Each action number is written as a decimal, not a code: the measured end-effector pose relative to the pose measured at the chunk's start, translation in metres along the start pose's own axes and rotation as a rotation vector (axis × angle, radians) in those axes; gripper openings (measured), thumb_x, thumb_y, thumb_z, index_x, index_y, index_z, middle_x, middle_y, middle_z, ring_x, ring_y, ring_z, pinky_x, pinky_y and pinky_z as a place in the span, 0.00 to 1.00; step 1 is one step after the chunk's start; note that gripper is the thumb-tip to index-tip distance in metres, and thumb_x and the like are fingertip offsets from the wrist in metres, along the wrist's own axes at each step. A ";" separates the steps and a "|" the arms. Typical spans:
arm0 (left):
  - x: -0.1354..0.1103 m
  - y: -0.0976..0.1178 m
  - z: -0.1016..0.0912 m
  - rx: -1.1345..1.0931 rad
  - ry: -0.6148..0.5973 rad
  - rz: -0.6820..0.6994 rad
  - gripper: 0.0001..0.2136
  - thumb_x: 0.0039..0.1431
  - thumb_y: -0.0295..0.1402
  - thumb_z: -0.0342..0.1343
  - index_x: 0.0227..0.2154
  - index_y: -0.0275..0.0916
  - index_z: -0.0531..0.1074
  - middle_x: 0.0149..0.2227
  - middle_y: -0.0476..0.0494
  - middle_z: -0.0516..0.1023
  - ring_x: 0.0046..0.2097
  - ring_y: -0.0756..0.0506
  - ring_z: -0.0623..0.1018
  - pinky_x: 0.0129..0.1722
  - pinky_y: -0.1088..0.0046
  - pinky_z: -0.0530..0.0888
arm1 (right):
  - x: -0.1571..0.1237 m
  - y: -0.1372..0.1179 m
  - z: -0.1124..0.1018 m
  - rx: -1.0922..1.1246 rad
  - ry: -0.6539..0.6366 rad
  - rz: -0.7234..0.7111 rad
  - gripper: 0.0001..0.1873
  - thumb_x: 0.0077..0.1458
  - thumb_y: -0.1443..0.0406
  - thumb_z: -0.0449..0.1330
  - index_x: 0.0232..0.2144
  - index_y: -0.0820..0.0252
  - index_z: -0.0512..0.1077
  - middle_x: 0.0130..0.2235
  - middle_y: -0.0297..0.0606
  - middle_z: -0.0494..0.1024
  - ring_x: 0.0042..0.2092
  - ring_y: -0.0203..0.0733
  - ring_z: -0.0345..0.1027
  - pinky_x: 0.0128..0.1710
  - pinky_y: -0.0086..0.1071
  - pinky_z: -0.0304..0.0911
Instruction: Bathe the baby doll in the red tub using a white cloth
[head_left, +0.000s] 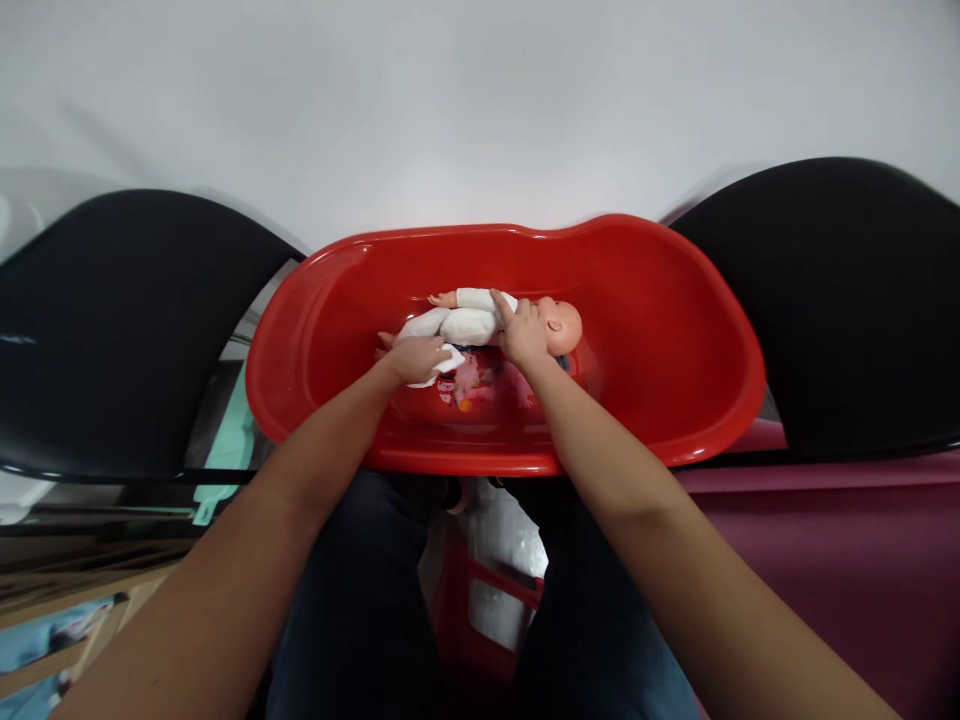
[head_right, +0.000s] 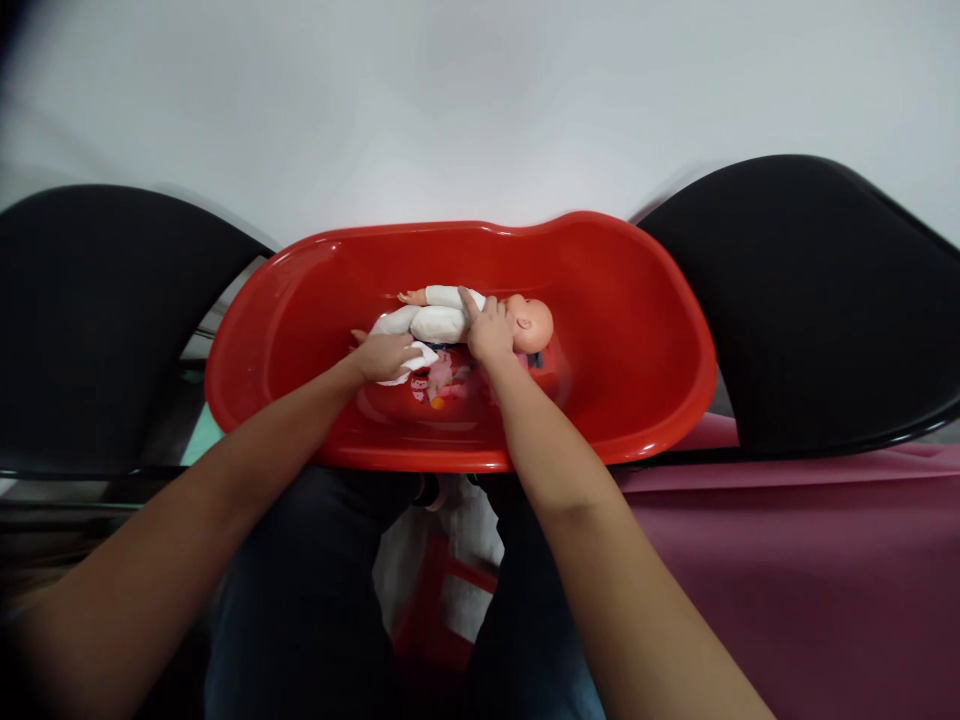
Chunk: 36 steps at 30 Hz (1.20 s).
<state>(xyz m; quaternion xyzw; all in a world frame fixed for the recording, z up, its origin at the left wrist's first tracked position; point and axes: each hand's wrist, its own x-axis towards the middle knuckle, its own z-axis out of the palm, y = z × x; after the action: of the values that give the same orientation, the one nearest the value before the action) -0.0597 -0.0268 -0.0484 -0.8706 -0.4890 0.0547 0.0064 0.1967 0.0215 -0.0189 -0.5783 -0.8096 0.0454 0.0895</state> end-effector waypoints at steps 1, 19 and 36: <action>0.005 0.005 -0.001 0.041 -0.028 0.111 0.14 0.73 0.34 0.53 0.53 0.42 0.82 0.49 0.38 0.81 0.45 0.39 0.78 0.45 0.64 0.70 | 0.000 0.000 0.000 -0.002 -0.001 0.003 0.41 0.69 0.66 0.54 0.80 0.43 0.50 0.57 0.52 0.70 0.55 0.56 0.64 0.57 0.44 0.55; 0.021 0.021 0.016 0.292 -0.040 -0.094 0.21 0.66 0.19 0.48 0.52 0.30 0.83 0.52 0.27 0.80 0.58 0.30 0.73 0.59 0.52 0.67 | 0.002 0.001 0.002 -0.006 -0.020 -0.001 0.40 0.70 0.63 0.54 0.80 0.44 0.49 0.58 0.53 0.69 0.54 0.55 0.62 0.57 0.43 0.54; 0.011 0.018 0.005 0.361 -0.178 -0.522 0.22 0.76 0.24 0.39 0.54 0.23 0.79 0.54 0.21 0.79 0.54 0.31 0.75 0.53 0.51 0.70 | 0.004 0.003 0.008 0.028 -0.011 -0.006 0.43 0.68 0.60 0.58 0.80 0.46 0.49 0.58 0.54 0.69 0.54 0.55 0.61 0.56 0.45 0.58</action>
<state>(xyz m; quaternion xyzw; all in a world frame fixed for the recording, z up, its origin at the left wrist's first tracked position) -0.0394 -0.0265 -0.0554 -0.6924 -0.6767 0.2127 0.1317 0.1970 0.0269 -0.0269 -0.5742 -0.8112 0.0598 0.0934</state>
